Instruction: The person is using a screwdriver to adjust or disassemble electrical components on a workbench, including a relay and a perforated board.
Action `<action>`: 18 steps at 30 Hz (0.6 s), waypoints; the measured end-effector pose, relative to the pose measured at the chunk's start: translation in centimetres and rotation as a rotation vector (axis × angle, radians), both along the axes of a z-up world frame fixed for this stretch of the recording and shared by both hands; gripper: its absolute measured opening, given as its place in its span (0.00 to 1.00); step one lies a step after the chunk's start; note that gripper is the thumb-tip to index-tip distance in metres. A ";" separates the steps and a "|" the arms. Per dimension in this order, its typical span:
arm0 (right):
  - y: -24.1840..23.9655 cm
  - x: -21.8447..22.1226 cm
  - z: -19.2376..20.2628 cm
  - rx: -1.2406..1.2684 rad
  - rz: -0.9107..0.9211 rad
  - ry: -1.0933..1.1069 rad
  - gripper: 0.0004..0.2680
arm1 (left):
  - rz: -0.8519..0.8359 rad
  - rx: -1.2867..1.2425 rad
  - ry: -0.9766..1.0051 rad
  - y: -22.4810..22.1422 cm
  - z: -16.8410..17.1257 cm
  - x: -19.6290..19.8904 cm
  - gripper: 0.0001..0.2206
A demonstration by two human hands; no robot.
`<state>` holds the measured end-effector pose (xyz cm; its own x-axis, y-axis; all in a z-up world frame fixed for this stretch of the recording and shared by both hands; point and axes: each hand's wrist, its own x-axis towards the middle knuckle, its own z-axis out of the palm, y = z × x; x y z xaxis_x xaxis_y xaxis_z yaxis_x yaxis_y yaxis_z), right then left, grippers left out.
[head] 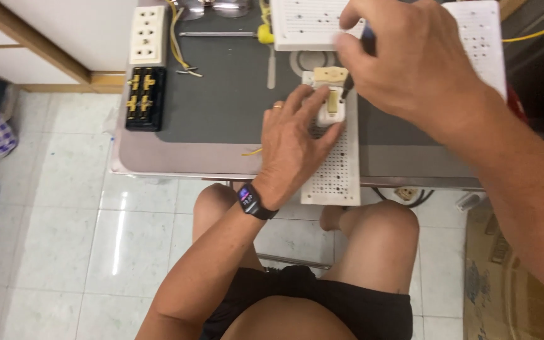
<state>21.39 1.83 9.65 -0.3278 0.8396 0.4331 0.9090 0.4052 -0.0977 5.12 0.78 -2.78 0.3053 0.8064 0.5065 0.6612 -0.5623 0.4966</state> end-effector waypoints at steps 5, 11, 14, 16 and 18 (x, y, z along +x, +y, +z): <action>-0.1 0.0 -0.1 0.085 0.057 0.020 0.07 | 0.001 -0.010 -0.023 0.1 -0.4 0.1 0.23; -0.1 -0.2 0.3 0.044 0.058 0.066 0.08 | 0.005 -0.014 -0.026 0.1 -0.1 0.1 0.23; -0.1 0.0 -0.2 0.073 -0.039 0.017 0.02 | 0.006 -0.020 -0.031 0.1 -0.1 0.1 0.22; -0.3 -0.2 0.4 0.032 0.055 0.049 0.08 | 0.004 -0.060 -0.010 0.0 0.3 0.1 0.22; -0.3 -0.4 0.7 0.020 0.061 0.055 0.09 | 0.005 -0.076 -0.016 -0.1 0.5 0.1 0.23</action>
<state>21.01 1.55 10.38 -0.3530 0.8098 0.4687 0.8762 0.4618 -0.1379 5.19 0.72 -2.31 0.2935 0.8442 0.4485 0.6559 -0.5191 0.5480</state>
